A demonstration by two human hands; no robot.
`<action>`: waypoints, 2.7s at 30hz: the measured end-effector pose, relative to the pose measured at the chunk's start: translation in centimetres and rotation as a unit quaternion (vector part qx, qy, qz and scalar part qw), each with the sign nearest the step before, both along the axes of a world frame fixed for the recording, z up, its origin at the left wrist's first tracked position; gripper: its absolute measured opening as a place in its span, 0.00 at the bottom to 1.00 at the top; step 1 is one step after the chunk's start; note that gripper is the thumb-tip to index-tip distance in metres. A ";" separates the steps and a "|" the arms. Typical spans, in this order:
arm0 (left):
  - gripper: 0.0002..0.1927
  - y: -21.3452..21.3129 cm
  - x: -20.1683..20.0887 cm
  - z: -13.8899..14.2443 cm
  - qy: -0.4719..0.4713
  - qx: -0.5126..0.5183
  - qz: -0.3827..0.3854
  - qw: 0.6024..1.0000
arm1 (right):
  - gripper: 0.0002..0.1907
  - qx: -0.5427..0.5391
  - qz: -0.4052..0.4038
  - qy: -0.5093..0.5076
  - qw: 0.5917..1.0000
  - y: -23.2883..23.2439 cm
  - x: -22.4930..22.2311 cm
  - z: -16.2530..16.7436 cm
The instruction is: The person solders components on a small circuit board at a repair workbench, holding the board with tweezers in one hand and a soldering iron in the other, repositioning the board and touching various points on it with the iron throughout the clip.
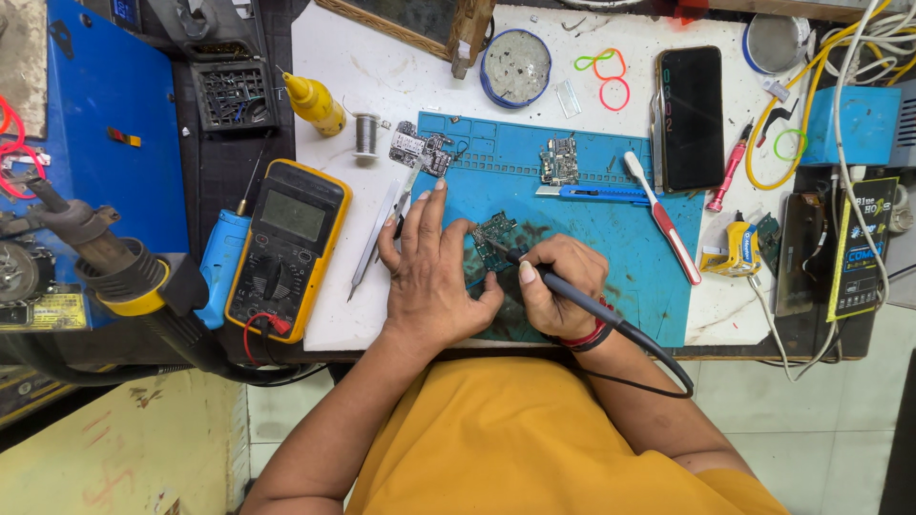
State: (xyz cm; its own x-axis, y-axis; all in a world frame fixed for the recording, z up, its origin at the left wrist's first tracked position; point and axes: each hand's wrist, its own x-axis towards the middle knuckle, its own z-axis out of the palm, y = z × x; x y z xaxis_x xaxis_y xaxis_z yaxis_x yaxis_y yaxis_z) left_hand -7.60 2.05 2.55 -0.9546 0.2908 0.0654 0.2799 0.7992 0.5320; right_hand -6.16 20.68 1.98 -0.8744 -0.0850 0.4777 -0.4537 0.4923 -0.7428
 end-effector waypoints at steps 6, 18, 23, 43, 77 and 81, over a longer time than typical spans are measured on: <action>0.33 0.0 0.0 -0.3 0.005 -0.002 -0.005 1.000 | 0.06 -0.005 0.002 0.001 1.000 -0.1 -0.1 0.0; 0.32 -0.2 -0.1 -0.1 0.009 0.018 -0.010 1.000 | 0.06 -0.086 -0.018 -0.074 0.993 0.7 0.0 -1.0; 0.31 -0.3 -0.2 0.0 0.010 0.019 -0.024 0.999 | 0.07 -0.129 -0.039 -0.109 0.985 0.9 0.1 -1.5; 0.31 -0.2 -0.3 0.1 -0.005 0.018 -0.035 0.999 | 0.06 -0.145 -0.028 -0.120 0.982 1.1 0.0 -1.5; 0.31 -0.4 -0.5 0.1 -0.011 0.028 -0.048 0.998 | 0.06 -0.147 -0.031 -0.120 0.981 1.4 0.0 -1.8; 0.31 -0.4 -0.5 0.0 -0.009 0.032 -0.047 0.998 | 0.06 -0.147 -0.029 -0.117 0.982 1.4 0.0 -1.8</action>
State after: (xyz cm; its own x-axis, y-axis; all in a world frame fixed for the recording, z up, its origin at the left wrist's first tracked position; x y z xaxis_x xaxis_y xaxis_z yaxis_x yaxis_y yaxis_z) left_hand -8.08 1.65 2.59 -0.9247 0.3743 0.0695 0.3415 0.7348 0.5860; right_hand -6.20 22.07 0.17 -0.9624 0.0799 0.2597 -0.2312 0.2616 -0.9371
